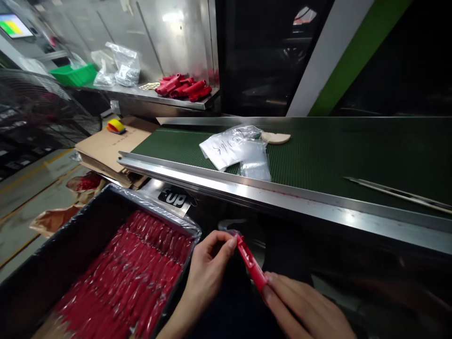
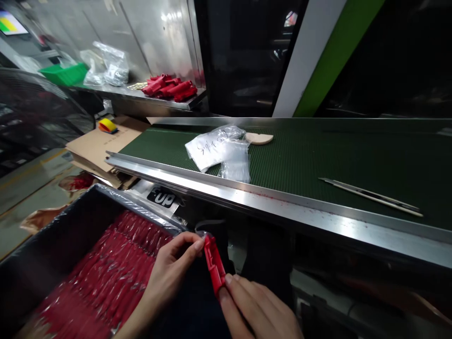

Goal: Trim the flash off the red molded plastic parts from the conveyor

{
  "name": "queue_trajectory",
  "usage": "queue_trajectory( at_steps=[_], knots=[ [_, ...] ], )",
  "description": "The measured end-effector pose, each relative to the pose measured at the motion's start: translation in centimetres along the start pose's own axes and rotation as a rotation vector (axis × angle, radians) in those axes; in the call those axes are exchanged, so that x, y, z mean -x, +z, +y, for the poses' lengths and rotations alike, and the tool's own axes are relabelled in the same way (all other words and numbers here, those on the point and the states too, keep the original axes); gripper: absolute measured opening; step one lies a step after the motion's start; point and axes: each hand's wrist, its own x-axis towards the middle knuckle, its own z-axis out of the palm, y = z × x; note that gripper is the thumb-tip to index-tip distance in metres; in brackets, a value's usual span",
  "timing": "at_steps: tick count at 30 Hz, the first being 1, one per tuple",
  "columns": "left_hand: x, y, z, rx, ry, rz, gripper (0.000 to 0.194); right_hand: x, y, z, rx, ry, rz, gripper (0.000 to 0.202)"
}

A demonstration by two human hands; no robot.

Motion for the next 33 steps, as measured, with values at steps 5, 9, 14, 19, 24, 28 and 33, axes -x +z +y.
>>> queue_trajectory(
  at_steps=[5,9,14,19,24,28,33],
  knots=[
    [0.5,-0.4,-0.7,-0.174,0.185,0.011,0.016,1.0,1.0,1.1,0.053,-0.246,-0.126,0.045],
    [1.0,0.2,-1.7,-0.273,0.326,0.013,0.014,1.0,1.2,0.9,0.006,-0.145,-0.058,0.038],
    [1.8,1.7,-2.6,-0.276,0.401,0.112,0.011,-0.1,1.8,-0.5,-0.157,0.211,0.128,0.027],
    [2.6,2.9,-3.7,-0.207,0.289,0.143,0.012,0.1,3.8,-3.3,-0.273,0.992,0.408,0.014],
    [3.3,3.7,-5.5,-0.124,0.121,0.138,0.02,2.0,5.0,-3.6,-0.547,1.307,0.415,0.034],
    [3.8,4.4,-6.6,-0.063,0.069,0.17,0.024,3.3,5.7,-3.3,-0.608,1.178,0.355,0.033],
    [4.5,4.3,-5.9,-0.034,0.191,0.107,0.02,2.7,5.2,-1.9,-0.443,0.799,0.196,0.017]
  ],
)
